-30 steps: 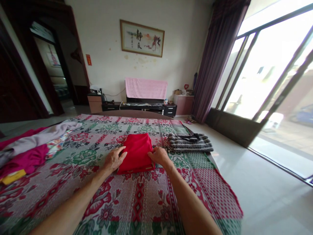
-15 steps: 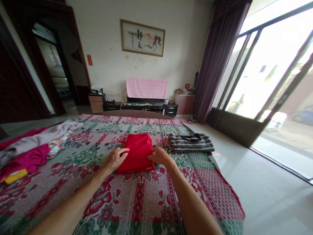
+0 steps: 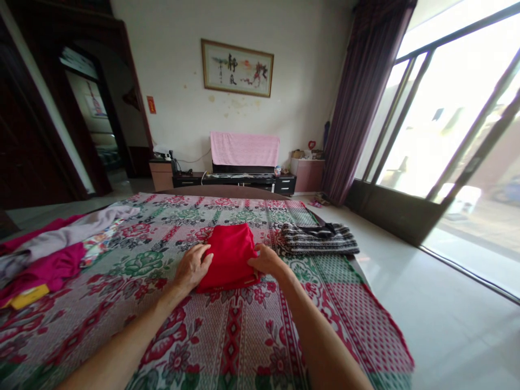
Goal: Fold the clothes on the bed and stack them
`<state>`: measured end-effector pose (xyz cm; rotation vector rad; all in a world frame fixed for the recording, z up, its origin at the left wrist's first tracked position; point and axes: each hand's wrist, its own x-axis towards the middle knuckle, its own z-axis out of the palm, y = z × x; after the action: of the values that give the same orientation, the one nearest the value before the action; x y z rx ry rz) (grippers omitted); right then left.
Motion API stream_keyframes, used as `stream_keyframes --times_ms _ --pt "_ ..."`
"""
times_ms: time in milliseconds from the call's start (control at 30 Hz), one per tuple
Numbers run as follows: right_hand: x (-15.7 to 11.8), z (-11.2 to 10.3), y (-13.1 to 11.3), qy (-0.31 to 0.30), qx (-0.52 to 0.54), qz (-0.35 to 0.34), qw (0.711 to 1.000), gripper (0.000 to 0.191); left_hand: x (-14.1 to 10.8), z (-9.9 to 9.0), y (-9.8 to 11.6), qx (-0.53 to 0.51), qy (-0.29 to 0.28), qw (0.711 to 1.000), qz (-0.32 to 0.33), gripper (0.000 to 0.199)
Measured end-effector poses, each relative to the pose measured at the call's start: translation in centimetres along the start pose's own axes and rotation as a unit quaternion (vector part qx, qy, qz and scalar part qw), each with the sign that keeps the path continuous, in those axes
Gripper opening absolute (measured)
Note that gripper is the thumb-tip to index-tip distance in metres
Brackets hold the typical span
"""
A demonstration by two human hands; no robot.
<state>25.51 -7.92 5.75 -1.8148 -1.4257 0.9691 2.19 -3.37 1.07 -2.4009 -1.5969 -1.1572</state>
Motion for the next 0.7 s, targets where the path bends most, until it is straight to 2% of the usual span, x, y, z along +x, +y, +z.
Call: stream_keyframes --times_ms 67,167,400,500,600,700 --pt "0.0 -0.1 0.1 -0.021 -0.032 0.010 0.999 0.053 0.0 -0.2 -0.1 0.012 -0.024 0.999 -0.030 0.034" --pt "0.1 -0.3 0.4 -0.030 -0.072 -0.006 0.997 0.056 0.1 -0.8 0.3 0.015 -0.076 0.996 -0.036 0.036" --pt "1.6 0.1 1.6 0.035 -0.044 -0.022 0.998 0.052 0.9 -2.5 1.6 0.016 -0.169 0.983 -0.067 0.033" --pt "1.5 -0.1 1.5 0.079 -0.031 -0.020 0.996 0.051 1.1 -3.4 1.9 0.011 -0.201 0.979 -0.043 0.029" --pt "1.2 -0.4 1.3 0.073 -0.002 -0.011 0.997 0.047 1.0 -4.4 2.6 0.034 -0.197 0.979 -0.033 0.022" --pt "0.9 -0.5 1.0 0.060 0.030 0.018 0.998 0.049 0.8 -5.0 3.9 0.072 -0.135 0.988 -0.018 0.023"
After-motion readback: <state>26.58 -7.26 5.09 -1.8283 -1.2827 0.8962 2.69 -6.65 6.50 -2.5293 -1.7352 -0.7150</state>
